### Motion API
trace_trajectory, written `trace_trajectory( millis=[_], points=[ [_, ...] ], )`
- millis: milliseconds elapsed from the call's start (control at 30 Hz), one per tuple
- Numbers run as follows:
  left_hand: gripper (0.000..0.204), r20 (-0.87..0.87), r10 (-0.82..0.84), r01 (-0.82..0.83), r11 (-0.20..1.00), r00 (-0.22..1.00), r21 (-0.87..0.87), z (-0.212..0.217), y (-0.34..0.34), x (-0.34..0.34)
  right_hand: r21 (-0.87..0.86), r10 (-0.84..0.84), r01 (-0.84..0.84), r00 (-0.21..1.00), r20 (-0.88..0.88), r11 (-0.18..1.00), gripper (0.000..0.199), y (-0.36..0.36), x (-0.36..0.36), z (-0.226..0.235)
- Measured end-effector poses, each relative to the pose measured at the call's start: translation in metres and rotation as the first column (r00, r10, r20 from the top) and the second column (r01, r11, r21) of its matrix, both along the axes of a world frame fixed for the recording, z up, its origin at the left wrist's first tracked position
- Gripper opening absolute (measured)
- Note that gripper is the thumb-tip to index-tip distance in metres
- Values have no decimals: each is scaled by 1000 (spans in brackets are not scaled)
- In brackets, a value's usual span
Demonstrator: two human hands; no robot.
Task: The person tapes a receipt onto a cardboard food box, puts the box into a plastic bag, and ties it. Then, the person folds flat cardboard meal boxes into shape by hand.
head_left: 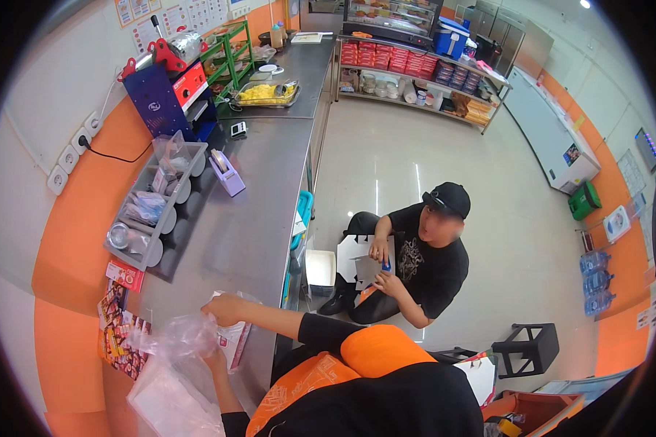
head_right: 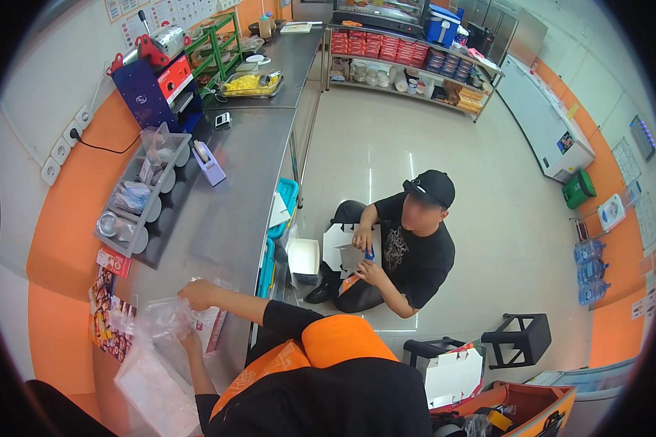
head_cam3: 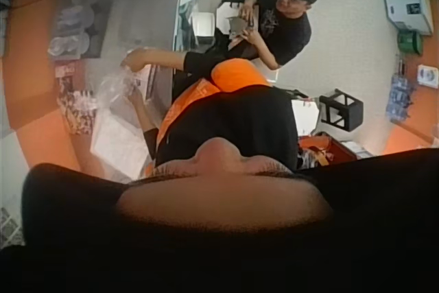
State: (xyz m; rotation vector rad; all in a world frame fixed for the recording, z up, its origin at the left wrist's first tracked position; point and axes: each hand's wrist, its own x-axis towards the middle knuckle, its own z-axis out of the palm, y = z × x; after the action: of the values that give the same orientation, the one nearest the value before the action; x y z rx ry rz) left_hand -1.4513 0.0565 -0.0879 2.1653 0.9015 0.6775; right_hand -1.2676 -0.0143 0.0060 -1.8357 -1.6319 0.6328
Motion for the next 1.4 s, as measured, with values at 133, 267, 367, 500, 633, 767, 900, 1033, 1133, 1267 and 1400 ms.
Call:
trace_trajectory(
  millis=[133, 267, 367, 500, 633, 767, 900, 1033, 1133, 1267, 1400],
  points=[
    [37, 30, 163, -166, 964, 986, 209, -58, 36, -36, 100, -7, 10, 1000, -30, 995, 37, 17, -20, -1],
    [54, -390, -137, 148, 989, 911, -3, 3, 12, -8, 103, -112, 116, 993, -43, 988, 39, 5, -14, -8],
    [57, -294, -154, 173, 984, 943, 38, 18, -9, -2, -48, -168, 165, 984, -59, 985, 42, 7, -24, 7],
    [54, -172, -180, 174, 984, 969, -44, 8, -6, 14, -102, -231, 225, 972, -48, 969, 36, 3, -48, 18],
    [51, -83, -146, 137, 985, 986, -103, -2, -2, 33, -15, -335, 340, 934, 127, 940, 34, 2, -73, 16],
    [48, -35, -136, 130, 981, 990, -144, -9, 2, 41, 175, -361, 318, 862, 357, 932, 37, -5, -82, 7],
    [45, -3, -129, 126, 974, 992, -190, -12, 8, 44, 9, -272, 277, 934, 232, 961, 39, -16, -90, 21],
    [42, 19, -139, 140, 961, 990, -240, -12, 10, 48, 91, -152, 161, 984, -99, 983, 44, -39, -74, 13],
    [40, 26, -142, 143, 951, 990, -274, -14, 12, 46, -165, -274, 272, 962, 13, 948, 65, -48, -49, 41],
    [37, 20, -133, 132, 924, 991, -360, -17, 13, 52, -90, -189, 278, 823, 535, 956, 89, -53, -10, 24],
    [32, 208, -153, 230, 877, 966, -423, -48, 23, 33, -148, 225, -180, 884, 409, 973, 104, -39, 6, 2]
  ],
)
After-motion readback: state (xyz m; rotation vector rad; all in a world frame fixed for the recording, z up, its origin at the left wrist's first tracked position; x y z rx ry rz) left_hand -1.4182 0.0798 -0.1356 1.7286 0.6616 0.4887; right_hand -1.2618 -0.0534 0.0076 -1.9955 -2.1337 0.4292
